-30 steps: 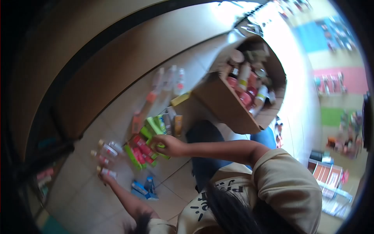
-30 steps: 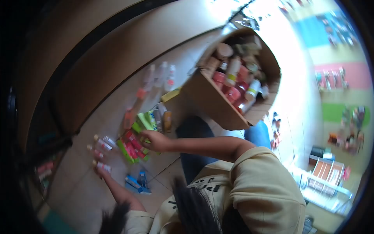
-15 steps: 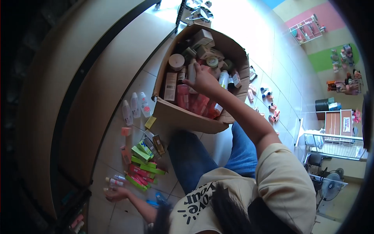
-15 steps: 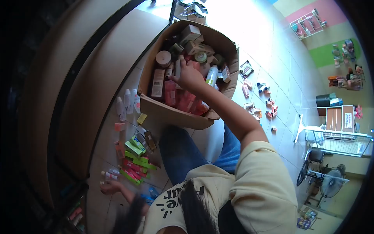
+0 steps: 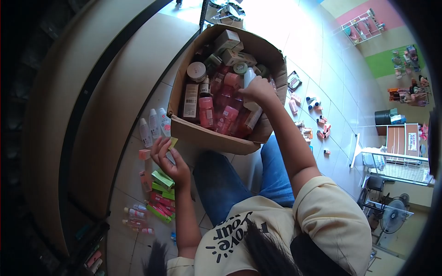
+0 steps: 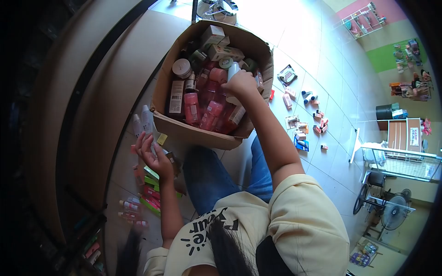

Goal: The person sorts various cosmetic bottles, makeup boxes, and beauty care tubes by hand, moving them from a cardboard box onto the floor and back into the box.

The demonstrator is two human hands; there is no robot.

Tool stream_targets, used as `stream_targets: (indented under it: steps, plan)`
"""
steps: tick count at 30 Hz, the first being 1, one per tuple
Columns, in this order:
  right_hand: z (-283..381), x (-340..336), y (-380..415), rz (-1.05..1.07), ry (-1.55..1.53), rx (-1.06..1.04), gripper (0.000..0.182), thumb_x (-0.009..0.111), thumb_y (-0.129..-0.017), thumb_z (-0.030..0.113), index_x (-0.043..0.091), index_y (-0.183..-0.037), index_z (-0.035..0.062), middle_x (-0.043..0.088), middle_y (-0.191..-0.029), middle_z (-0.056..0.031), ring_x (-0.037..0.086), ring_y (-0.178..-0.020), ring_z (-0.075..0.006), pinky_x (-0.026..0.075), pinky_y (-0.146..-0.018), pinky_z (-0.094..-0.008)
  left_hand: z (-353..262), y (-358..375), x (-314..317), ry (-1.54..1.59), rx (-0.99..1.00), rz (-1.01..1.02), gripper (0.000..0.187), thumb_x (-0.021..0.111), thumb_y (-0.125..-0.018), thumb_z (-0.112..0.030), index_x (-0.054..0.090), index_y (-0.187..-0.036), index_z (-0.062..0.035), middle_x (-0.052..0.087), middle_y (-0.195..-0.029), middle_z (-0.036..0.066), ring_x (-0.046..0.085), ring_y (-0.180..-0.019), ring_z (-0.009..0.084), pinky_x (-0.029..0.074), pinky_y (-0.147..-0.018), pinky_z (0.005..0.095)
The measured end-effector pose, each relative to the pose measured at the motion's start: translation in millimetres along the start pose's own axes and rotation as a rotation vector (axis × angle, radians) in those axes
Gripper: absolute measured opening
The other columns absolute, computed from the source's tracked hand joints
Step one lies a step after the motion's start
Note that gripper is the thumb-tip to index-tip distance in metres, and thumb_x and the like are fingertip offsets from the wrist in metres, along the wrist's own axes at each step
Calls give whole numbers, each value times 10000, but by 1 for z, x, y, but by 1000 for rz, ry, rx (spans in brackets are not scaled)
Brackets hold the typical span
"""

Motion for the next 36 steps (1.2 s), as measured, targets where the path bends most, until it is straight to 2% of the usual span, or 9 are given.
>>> stream_targets:
  steps: [6, 9, 13, 15, 19, 22, 27, 31, 36]
  plan:
    - [-5, 25, -42, 35, -195, 200, 1108, 841, -617, 402, 202, -1411, -34, 356, -1285, -445, 533, -1139, -477, 474, -965, -391, -55, -36, 33, 55, 169, 90, 158, 485, -896, 40, 570, -1009, -29, 538, -1143, 139, 568, -1060, 257, 452, -956, 384]
    - [-20, 34, -55, 29, -270, 138, 1011, 825, -645, 342, 246, -1401, 3, 312, -1317, -449, 544, -1126, -484, 481, -953, -402, -73, -59, 59, -60, 248, 255, 114, 520, -895, 5, 603, -963, -34, 604, -1033, 135, 598, -965, 295, 473, -873, 397]
    - [-49, 21, -36, 98, -136, -119, 1005, 844, -535, 241, 321, -1360, 4, 563, -1174, -313, 606, -1065, -386, 505, -890, -403, -60, -84, 101, -624, 84, 635, 184, 584, -892, -198, 614, -973, -36, 626, -1004, 160, 623, -943, 317, 497, -817, 422]
    - [-57, -15, -3, 282, -291, -268, 935, 846, -549, 270, 396, -1326, 8, 574, -1205, -242, 606, -1064, -332, 488, -900, -374, -45, -86, 119, -1033, -43, 871, 233, 621, -865, -271, 628, -957, -57, 626, -1004, 135, 636, -947, 294, 513, -804, 428]
    - [-95, -53, 12, 509, -871, -476, 874, 862, -589, 282, 457, -1312, 2, 602, -1142, -128, 582, -1057, -217, 457, -919, -315, 38, -77, 155, -1077, -190, 1042, 437, 612, -834, -189, 497, -1209, 3, 606, -1013, 209, 651, -945, 354, 541, -789, 429]
    - [-139, -91, -6, 449, -1082, -476, 873, 869, -590, 261, 458, -1316, 1, 612, -1128, -118, 600, -1023, -215, 475, -909, -333, 10, -92, 159, -1001, -287, 1073, 638, 601, -802, -114, 329, -1357, 43, 556, -1092, 277, 641, -944, 404, 536, -812, 444]
    - [-213, -92, -136, 242, -1578, -266, 610, 790, -703, 205, 517, -1210, 3, 624, -1051, -139, 639, -917, -218, 566, -749, -373, 29, -84, 153, -1036, -316, 1002, 760, 663, -761, -108, 269, -1390, 58, 465, -1227, 314, 618, -971, 432, 525, -832, 458]
    - [-227, 3, -324, 191, -1611, -2, 397, 718, -797, 254, 619, -1066, -21, 622, -1008, -139, 647, -806, -230, 596, -636, -376, 21, -82, 149, -1013, -273, 935, 809, 737, -729, -138, 291, -1374, 60, 493, -1217, 291, 605, -997, 425, 509, -857, 458]
    - [-166, 46, -418, 212, -1535, 176, 479, 788, -732, 164, 577, -1101, -56, 640, -966, -145, 675, -723, -284, 597, -586, -441, 7, -94, 150, -988, -454, 926, 815, 772, -695, -141, 344, -1373, 5, 587, -1080, 278, 590, -1004, 431, 489, -856, 476]
Point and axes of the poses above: each hand's wrist, its own y-axis away from the middle knuckle, its own x-axis out of the palm, z = x × y, the point moved 4 cm from there along -y, towards the middle knuckle
